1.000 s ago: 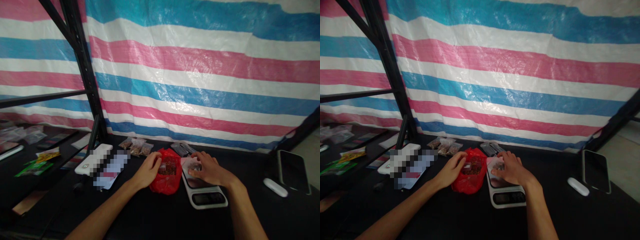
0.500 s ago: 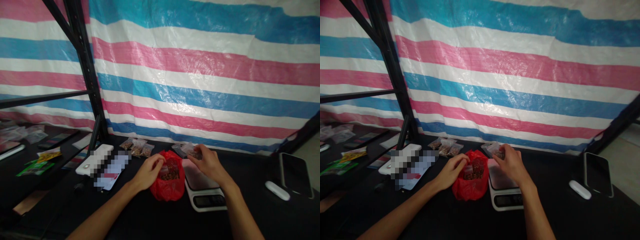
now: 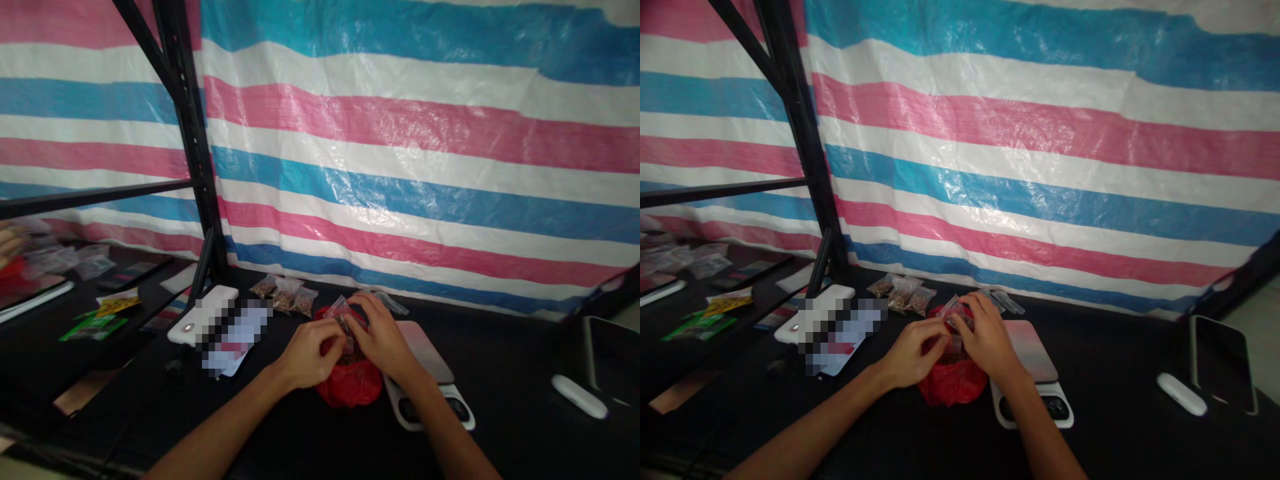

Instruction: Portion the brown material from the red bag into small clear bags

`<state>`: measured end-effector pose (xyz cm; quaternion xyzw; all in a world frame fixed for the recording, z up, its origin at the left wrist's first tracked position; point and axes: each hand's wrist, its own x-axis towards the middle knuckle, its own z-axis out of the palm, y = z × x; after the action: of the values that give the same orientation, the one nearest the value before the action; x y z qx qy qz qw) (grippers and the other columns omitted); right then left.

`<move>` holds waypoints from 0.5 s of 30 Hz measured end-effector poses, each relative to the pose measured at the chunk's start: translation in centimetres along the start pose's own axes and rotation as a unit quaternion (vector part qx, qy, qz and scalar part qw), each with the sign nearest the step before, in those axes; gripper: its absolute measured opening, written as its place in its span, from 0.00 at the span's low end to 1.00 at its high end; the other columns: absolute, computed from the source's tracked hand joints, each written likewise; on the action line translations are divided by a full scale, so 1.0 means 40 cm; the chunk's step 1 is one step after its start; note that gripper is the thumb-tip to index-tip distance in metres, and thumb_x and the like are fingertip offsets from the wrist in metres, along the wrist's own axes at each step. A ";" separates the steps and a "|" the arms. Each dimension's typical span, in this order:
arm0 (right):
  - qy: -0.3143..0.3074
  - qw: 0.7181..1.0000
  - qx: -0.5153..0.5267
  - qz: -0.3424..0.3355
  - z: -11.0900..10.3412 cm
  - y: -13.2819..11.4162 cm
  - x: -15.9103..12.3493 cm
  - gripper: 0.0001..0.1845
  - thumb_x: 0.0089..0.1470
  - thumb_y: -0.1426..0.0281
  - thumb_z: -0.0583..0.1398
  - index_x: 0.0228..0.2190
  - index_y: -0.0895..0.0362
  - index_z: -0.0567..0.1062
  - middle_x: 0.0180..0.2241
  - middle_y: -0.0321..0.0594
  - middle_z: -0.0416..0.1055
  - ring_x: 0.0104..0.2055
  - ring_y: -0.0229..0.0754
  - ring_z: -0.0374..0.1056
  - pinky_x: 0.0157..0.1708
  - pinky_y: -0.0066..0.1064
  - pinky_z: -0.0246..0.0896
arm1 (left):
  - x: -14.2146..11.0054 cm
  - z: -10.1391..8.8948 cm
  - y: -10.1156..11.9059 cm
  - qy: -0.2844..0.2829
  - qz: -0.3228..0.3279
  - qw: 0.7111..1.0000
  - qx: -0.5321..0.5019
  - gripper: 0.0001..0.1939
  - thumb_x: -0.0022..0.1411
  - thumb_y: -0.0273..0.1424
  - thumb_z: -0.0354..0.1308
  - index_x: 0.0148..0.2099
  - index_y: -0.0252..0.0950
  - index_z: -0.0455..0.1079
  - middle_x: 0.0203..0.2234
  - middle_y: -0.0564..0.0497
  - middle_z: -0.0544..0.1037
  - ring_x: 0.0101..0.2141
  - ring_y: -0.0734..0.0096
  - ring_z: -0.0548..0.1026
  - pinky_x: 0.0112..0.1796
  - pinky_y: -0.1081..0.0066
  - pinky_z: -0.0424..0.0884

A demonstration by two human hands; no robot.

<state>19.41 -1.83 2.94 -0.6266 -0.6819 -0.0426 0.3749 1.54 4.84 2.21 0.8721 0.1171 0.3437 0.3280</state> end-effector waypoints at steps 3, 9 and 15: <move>-0.056 0.997 -0.047 0.001 -0.012 0.000 -0.008 0.11 0.62 0.71 0.59 0.46 0.55 0.75 0.45 0.47 0.74 0.49 0.53 0.70 0.52 0.48 0.64 | 0.006 0.003 -0.023 0.084 -0.031 0.995 0.041 0.08 0.68 0.27 0.51 0.41 0.39 0.73 0.41 0.47 0.76 0.45 0.63 0.74 0.49 0.65 0.70; -0.126 0.991 -0.026 -0.021 -0.011 -0.013 -0.013 0.15 0.62 0.79 0.57 0.46 0.53 0.77 0.47 0.42 0.77 0.51 0.48 0.71 0.54 0.45 0.62 | 0.016 0.022 -0.098 0.120 -0.112 0.986 -0.012 0.13 0.69 0.34 0.52 0.54 0.39 0.70 0.50 0.45 0.77 0.52 0.60 0.73 0.56 0.57 0.67; -0.091 0.995 0.004 -0.043 -0.023 -0.045 -0.017 0.11 0.59 0.76 0.62 0.42 0.52 0.77 0.48 0.42 0.73 0.51 0.47 0.68 0.53 0.43 0.61 | 0.028 0.014 -0.119 0.174 -0.161 0.967 -0.097 0.08 0.59 0.30 0.61 0.42 0.37 0.75 0.34 0.51 0.81 0.33 0.67 0.77 0.38 0.68 0.73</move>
<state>18.20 -3.24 3.95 -0.5967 -0.7395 0.0010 0.3115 2.85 8.64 -0.62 0.7326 0.2776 0.4428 0.4361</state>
